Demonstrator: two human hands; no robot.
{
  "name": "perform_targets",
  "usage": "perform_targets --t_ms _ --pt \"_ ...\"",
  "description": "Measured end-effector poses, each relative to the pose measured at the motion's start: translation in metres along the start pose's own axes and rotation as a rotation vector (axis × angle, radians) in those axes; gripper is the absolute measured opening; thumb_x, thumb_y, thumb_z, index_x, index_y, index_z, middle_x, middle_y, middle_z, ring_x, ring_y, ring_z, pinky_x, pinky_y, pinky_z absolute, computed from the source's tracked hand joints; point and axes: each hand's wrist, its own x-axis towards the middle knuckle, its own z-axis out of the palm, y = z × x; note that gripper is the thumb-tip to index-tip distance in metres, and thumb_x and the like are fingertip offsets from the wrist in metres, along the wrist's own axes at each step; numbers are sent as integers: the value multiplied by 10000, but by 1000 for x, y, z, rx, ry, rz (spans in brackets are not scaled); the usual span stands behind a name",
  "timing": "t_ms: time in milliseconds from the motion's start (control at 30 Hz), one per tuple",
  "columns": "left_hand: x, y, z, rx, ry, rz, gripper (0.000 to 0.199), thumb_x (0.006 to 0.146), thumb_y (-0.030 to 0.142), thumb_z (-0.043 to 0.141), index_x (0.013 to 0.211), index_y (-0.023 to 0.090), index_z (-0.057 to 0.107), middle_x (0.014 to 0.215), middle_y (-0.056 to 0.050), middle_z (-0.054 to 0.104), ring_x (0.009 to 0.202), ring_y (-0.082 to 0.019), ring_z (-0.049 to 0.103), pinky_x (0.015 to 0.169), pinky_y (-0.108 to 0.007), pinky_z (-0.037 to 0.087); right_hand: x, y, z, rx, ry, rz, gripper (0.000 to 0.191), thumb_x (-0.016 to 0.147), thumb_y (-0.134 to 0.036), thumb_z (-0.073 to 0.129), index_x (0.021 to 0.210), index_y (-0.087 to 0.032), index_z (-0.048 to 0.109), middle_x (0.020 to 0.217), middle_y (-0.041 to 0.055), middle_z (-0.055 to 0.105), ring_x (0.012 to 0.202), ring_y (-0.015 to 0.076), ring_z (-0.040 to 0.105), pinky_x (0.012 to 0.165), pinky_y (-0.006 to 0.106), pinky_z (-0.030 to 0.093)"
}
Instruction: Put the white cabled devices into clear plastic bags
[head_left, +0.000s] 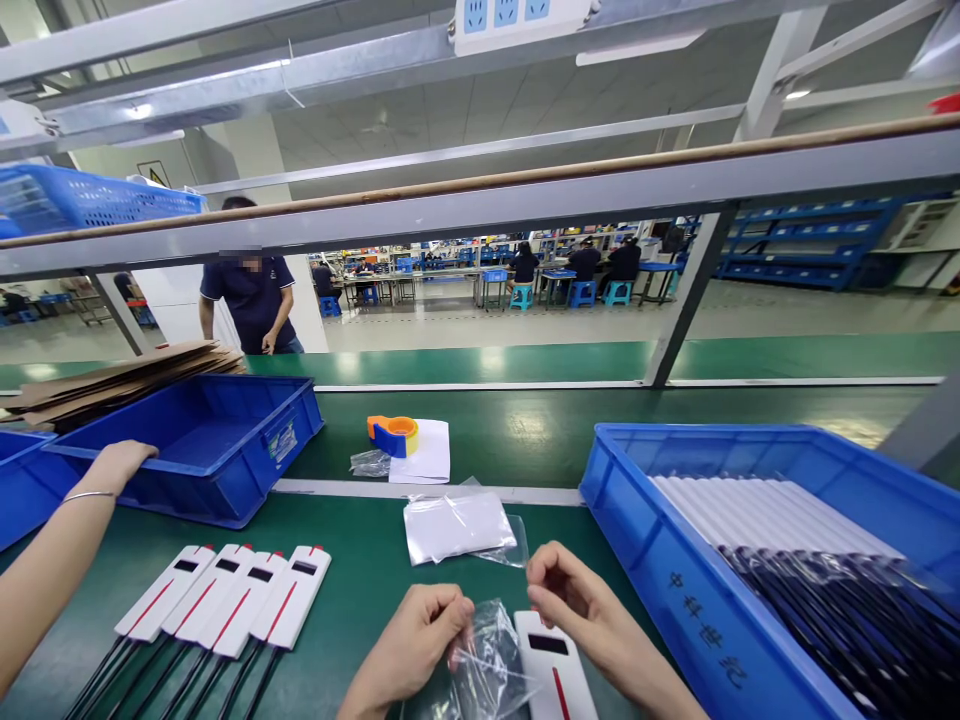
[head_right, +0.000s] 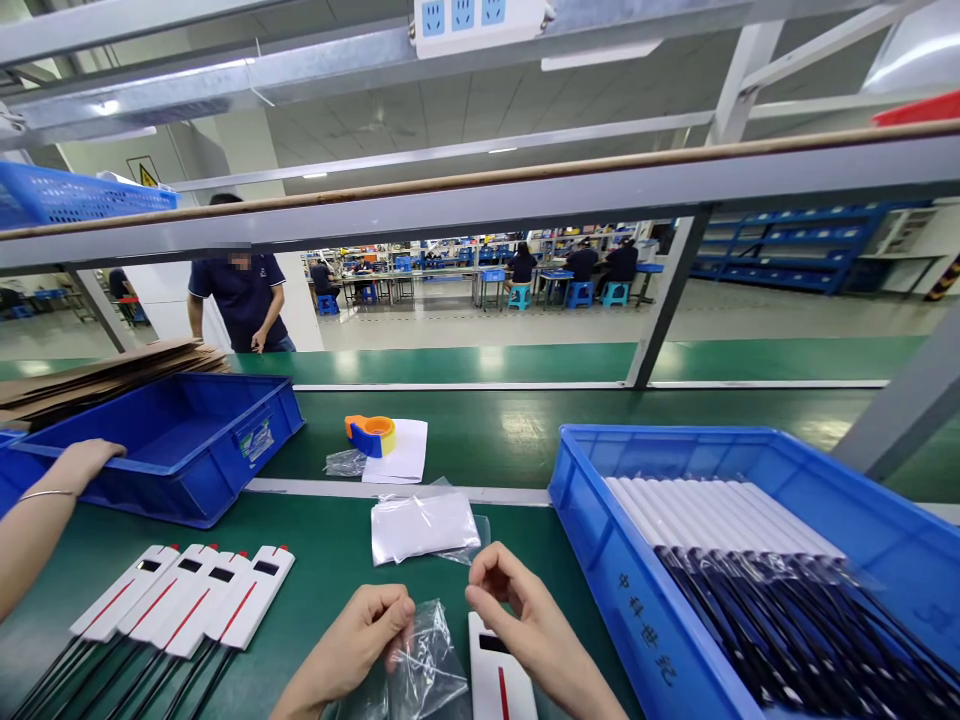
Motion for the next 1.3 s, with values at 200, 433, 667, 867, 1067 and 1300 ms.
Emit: perform_targets --t_ms 200,433,667,867,1067,1300 --pt "1 -4 -2 91 140 64 638 945 732 459 645 177 558 551 18 495 528 -133 457 560 -251 339 1 -3 1 -119 -69 -12 357 938 -501 577 717 -221 556 723 -18 517 694 176 464 658 315 355" --pt "1 -4 0 329 281 136 525 1032 520 430 683 174 618 588 -11 580 570 -154 528 584 -256 338 0 -2 10 -278 -100 3 243 897 -371 655 720 -216 593 720 -22 566 690 167 500 644 288 365" --pt "3 -20 3 525 480 344 418 1048 366 434 719 190 623 656 -16 632 610 -149 559 603 -238 347 0 -2 14 -382 -63 -40 245 945 -391 577 770 -221 604 765 -18 593 697 158 511 651 270 376" --pt "3 -19 10 416 402 338 465 1062 413 410 714 183 615 618 -4 601 580 -136 548 589 -218 367 -6 -9 25 -437 -222 -33 133 909 -295 603 884 -242 722 783 -32 646 668 135 496 608 252 318" --pt "2 -15 12 305 382 226 561 1048 558 362 685 180 561 538 27 489 512 -123 467 550 -226 338 -9 -12 27 -341 -254 -12 327 1016 -395 482 893 -232 738 784 -9 791 654 149 617 589 251 334" --pt "2 -10 14 190 311 136 672 965 755 341 643 193 521 461 56 377 434 -114 373 475 -241 268 -37 -22 23 -289 -52 9 392 1006 -511 485 866 -233 722 811 -6 765 657 145 599 607 247 387"
